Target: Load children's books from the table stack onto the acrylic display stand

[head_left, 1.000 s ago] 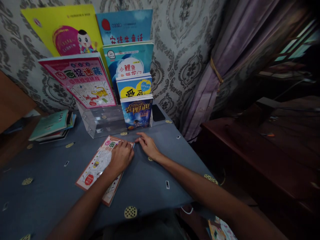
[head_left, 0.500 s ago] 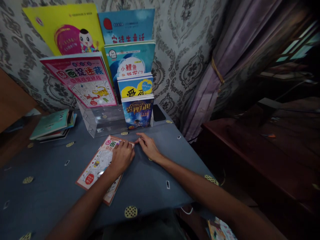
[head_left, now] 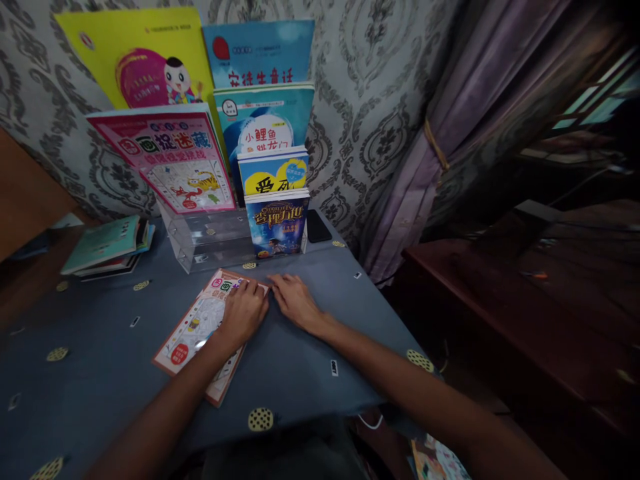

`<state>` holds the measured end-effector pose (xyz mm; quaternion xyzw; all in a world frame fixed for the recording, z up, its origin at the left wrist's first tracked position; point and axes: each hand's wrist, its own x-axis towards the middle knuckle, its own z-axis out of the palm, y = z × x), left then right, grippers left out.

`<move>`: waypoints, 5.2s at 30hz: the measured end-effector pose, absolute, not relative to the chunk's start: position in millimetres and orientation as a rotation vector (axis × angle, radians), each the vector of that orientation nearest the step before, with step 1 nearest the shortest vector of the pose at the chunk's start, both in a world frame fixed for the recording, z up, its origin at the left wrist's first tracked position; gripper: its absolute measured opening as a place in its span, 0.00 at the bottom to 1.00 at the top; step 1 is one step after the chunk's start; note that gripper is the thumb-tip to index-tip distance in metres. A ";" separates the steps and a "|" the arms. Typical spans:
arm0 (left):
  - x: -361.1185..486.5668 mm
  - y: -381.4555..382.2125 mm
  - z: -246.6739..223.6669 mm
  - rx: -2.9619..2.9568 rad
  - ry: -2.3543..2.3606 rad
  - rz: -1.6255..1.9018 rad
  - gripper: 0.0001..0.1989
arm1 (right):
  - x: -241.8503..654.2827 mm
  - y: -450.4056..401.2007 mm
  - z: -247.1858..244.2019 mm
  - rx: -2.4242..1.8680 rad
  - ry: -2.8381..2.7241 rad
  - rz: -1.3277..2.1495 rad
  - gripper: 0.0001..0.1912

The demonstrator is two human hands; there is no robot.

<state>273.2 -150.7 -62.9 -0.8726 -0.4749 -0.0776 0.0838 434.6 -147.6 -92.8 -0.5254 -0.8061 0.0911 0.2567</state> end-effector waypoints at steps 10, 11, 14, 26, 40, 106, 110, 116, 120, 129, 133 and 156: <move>179.2 -169.5 -57.8 -3.045 -1.041 -0.355 0.19 | 430.1 -158.0 -84.2 -1.368 -2.356 0.163 0.14; 166.0 -176.8 -58.5 -3.043 -1.045 -0.346 0.21 | 428.6 -156.1 -84.3 -1.359 -2.371 0.159 0.15; 134.4 -199.7 -62.3 -3.046 -1.049 -0.290 0.28 | 421.9 -146.8 -85.1 -1.320 -2.411 0.156 0.18; 128.3 -223.1 -80.8 -2.969 -1.111 -0.404 0.25 | 390.8 -98.5 -97.7 -1.259 -2.395 0.271 0.26; 137.1 -230.0 -87.1 -2.845 -1.031 -0.493 0.17 | 387.7 -142.3 -96.7 -1.109 -2.419 0.319 0.19; 136.5 -228.2 -86.7 -2.826 -0.948 -0.691 0.15 | 387.9 -174.2 -95.2 -0.360 -2.393 1.082 0.10; 136.4 -228.2 -86.7 -2.827 -0.939 -0.694 0.15 | 388.0 -174.6 -95.4 -0.371 -2.400 1.071 0.08; 135.9 -227.6 -87.3 -2.823 -0.935 -0.720 0.17 | 386.5 -175.5 -97.0 -0.374 -2.419 1.002 0.07; 135.4 -227.6 -89.2 -2.842 -0.953 -0.716 0.18 | 387.4 -181.3 -95.0 -0.347 -2.469 0.816 0.08; 135.5 -228.5 -89.3 -2.859 -0.992 -0.718 0.18 | 395.0 -209.3 -86.1 -0.333 -2.601 0.174 0.12; 134.9 -227.9 -89.6 -2.869 -1.006 -0.690 0.18 | 395.8 -217.5 -85.6 -0.458 -2.663 0.070 0.12; 126.7 -238.1 -80.7 -3.026 -0.866 -0.495 0.28 | 401.6 -217.1 -89.2 -0.349 -2.648 0.077 0.10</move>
